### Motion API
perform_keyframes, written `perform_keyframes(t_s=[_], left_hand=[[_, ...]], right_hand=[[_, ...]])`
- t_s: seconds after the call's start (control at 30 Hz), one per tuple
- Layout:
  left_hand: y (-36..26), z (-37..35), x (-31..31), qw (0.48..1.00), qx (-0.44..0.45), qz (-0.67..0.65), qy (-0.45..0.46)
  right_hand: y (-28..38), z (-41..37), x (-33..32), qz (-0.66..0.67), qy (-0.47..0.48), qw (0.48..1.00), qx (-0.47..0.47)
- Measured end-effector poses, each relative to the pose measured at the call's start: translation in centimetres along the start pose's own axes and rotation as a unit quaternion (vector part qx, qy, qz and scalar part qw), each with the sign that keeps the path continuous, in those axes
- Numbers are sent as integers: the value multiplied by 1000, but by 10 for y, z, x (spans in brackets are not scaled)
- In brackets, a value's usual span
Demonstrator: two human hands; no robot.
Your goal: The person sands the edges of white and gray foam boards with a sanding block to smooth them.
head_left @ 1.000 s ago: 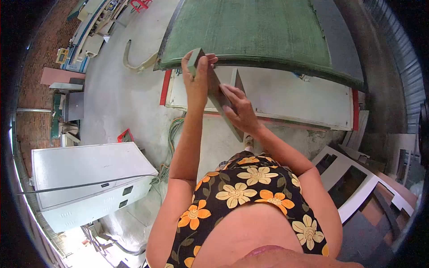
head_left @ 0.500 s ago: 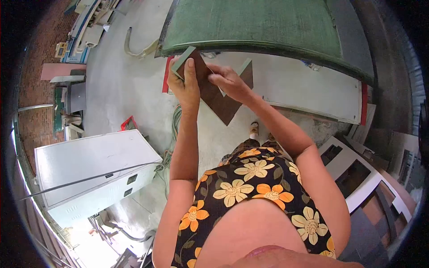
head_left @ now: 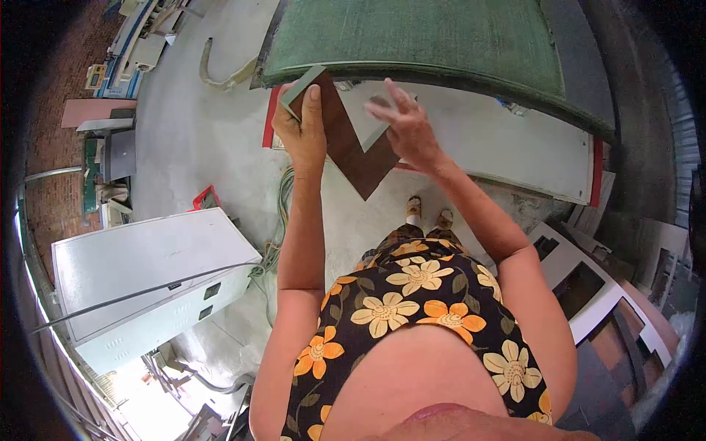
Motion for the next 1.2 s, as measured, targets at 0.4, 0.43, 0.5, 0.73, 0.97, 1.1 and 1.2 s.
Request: perform_keyframes(t_s=[0.4,0.43,0.5,0.73,0.97,1.1,1.2], left_hand=[[4,1,3,999,21,-24,11],[3,-1,3,999,21,-26,10],[3,-3,2,999,19,-24,12],[4,0,2,999,20,-40,20],[-4,-2,6,999,2,-37,37],[-4,-1,10,998,-3,-15,68],[1,-7,15,996,53,50,57]], right_hand=[[-125,-10,-5,-248,54,967,18],[-139,-8,-8,-237,46,970,40],[-143,-8,-9,-209,26,975,66],[-43,-27,17,-149,90,980,-97],[-86,6,-37,-76,-64,992,73],[79,54,-83,16,-106,985,-138],[142,66,-73,-29,-79,970,-227]])
Point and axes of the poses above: each hand's wrist, its own z-axis towards the middle knuckle, its own x-axis out of the palm, y = z × x, the point moved 3 cm from there along z, towards the middle knuckle, and after that the axes turned 10 degrees about z, right-handed, at the moved point
